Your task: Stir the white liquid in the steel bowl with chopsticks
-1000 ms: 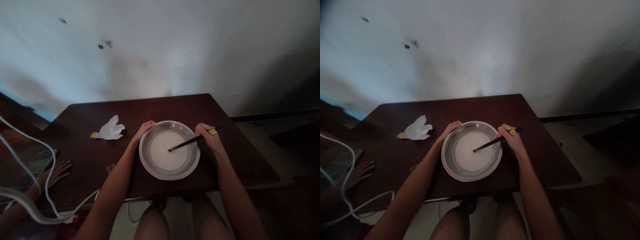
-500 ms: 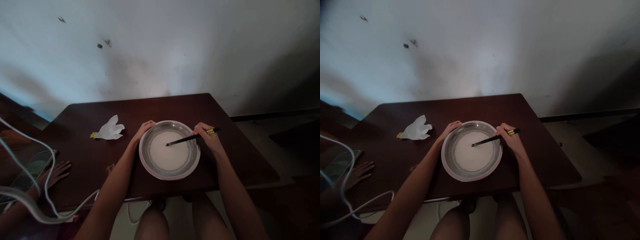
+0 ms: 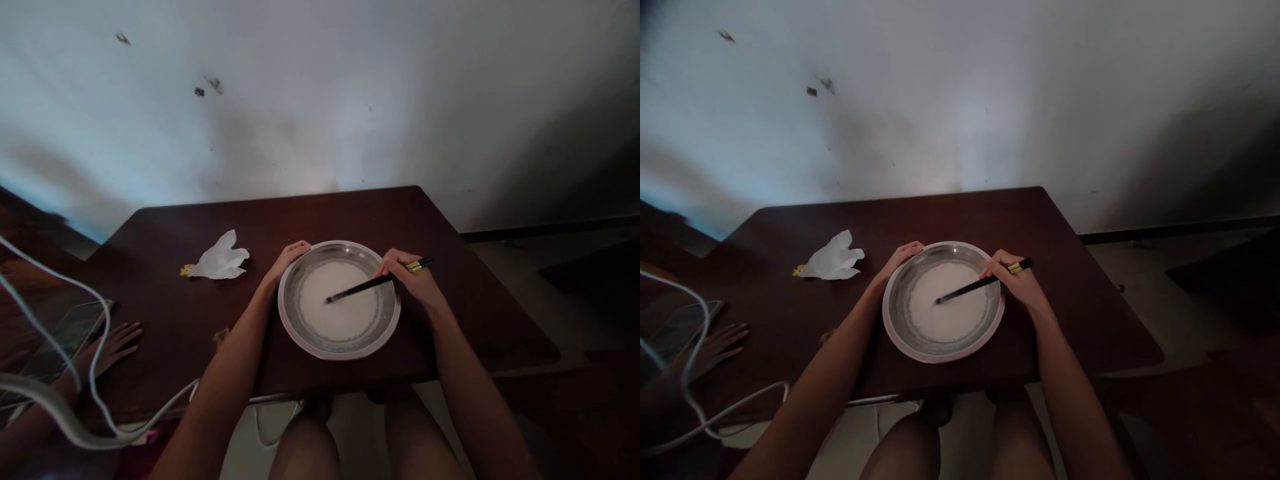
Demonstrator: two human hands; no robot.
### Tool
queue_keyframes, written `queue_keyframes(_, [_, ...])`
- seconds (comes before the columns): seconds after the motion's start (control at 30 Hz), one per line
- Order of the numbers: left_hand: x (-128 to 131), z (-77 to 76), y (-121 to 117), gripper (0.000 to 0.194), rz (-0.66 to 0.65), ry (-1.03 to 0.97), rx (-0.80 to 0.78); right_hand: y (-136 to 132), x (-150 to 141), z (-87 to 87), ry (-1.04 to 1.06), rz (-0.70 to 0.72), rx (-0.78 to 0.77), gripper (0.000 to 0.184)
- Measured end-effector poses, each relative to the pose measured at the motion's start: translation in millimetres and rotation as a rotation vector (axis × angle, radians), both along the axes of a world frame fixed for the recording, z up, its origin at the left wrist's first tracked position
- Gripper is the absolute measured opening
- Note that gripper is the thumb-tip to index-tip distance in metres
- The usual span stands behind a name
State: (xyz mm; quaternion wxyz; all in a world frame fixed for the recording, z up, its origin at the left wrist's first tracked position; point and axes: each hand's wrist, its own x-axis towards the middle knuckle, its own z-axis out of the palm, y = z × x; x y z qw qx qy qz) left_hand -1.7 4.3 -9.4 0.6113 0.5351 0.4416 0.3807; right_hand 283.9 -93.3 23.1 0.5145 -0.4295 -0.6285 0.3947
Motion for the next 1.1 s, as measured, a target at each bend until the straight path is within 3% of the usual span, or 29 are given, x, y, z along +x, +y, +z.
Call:
queue_keyframes(0.13, [0.4,0.0,0.1,0.033,0.007,-0.007,-0.010,0.0,0.6,-1.1,0.098,-0.113,0.048,0.032])
queue_keyframes(0.27, [-0.2,-2.3,1.3,0.032,0.000,-0.006,-0.003,-0.7,-0.8,-1.0,0.031,0.014,0.002,0.029])
queue_keyframes(0.4, [-0.9,-3.0,1.5,0.031,-0.006,0.018,0.015,-0.1,-0.4,-1.5,0.082,-0.133,0.061,0.031])
queue_keyframes(0.57, [-0.3,-1.5,0.4,0.032,0.000,0.001,0.000,-0.7,-0.1,-0.9,0.032,0.020,-0.006,0.030])
queue_keyframes(0.73, [-0.1,-0.6,0.1,0.030,0.003,-0.006,0.005,0.3,1.2,-2.1,0.098,-0.143,0.045,0.033])
queue_keyframes(0.87, [0.0,0.2,-0.8,0.029,-0.001,0.007,0.017,0.1,0.7,-2.9,0.043,-0.054,0.039,0.031])
queue_keyframes(1.0, [0.1,-0.2,-0.8,0.030,0.004,0.008,0.019,0.7,-0.1,-3.4,0.091,-0.157,0.086,0.033])
queue_keyframes(1.1, [-0.4,-1.5,0.4,0.030,-0.007,0.017,0.027,0.9,-0.6,-3.8,0.094,-0.057,0.043,0.035])
